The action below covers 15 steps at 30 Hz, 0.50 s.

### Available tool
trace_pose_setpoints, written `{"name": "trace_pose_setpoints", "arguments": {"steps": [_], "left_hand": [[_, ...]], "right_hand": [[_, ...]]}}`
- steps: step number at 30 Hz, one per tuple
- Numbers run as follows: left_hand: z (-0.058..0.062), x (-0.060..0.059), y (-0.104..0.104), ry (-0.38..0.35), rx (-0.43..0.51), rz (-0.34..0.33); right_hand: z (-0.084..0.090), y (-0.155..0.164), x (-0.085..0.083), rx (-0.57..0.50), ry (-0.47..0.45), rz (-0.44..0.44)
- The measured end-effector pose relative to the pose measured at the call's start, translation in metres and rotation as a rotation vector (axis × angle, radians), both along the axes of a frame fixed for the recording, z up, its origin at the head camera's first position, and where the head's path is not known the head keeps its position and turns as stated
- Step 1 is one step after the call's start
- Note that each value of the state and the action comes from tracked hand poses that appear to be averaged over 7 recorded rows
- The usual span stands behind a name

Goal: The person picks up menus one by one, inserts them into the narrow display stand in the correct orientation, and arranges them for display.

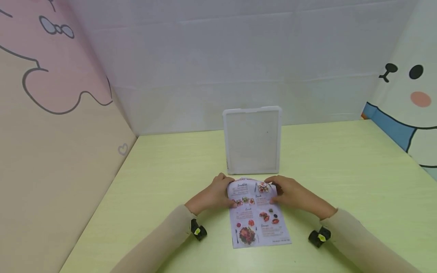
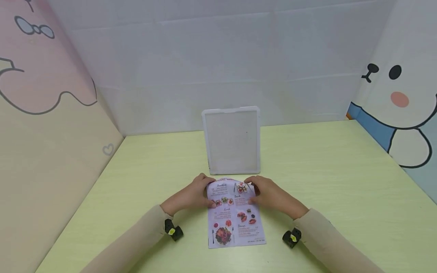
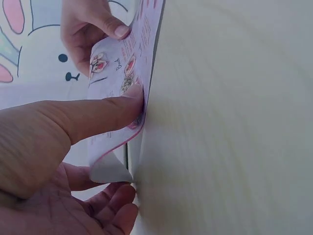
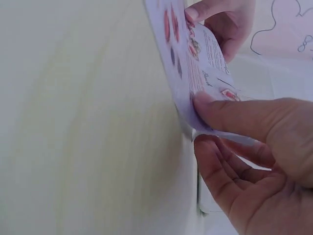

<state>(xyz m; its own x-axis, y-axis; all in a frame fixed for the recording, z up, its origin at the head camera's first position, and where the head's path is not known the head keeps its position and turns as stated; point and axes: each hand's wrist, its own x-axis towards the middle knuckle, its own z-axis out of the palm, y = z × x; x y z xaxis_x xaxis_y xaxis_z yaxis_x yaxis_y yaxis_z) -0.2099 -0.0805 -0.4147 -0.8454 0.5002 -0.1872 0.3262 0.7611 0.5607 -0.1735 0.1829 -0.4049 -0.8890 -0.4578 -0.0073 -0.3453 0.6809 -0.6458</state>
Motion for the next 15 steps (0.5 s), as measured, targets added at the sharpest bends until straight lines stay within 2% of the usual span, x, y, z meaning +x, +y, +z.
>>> {"name": "trace_pose_setpoints", "arguments": {"steps": [8,11,15], "left_hand": [[-0.007,-0.008,-0.007,-0.106,0.134,0.024],[-0.006,-0.007,-0.008,-0.140,0.146,0.038],[-0.006,-0.007,-0.009,-0.166,0.167,0.025]], "right_hand": [[-0.009,0.003,-0.002,-0.101,-0.148,-0.090],[-0.012,0.005,-0.004,-0.145,-0.201,-0.122],[-0.015,0.008,-0.005,-0.186,-0.237,-0.145]]}}
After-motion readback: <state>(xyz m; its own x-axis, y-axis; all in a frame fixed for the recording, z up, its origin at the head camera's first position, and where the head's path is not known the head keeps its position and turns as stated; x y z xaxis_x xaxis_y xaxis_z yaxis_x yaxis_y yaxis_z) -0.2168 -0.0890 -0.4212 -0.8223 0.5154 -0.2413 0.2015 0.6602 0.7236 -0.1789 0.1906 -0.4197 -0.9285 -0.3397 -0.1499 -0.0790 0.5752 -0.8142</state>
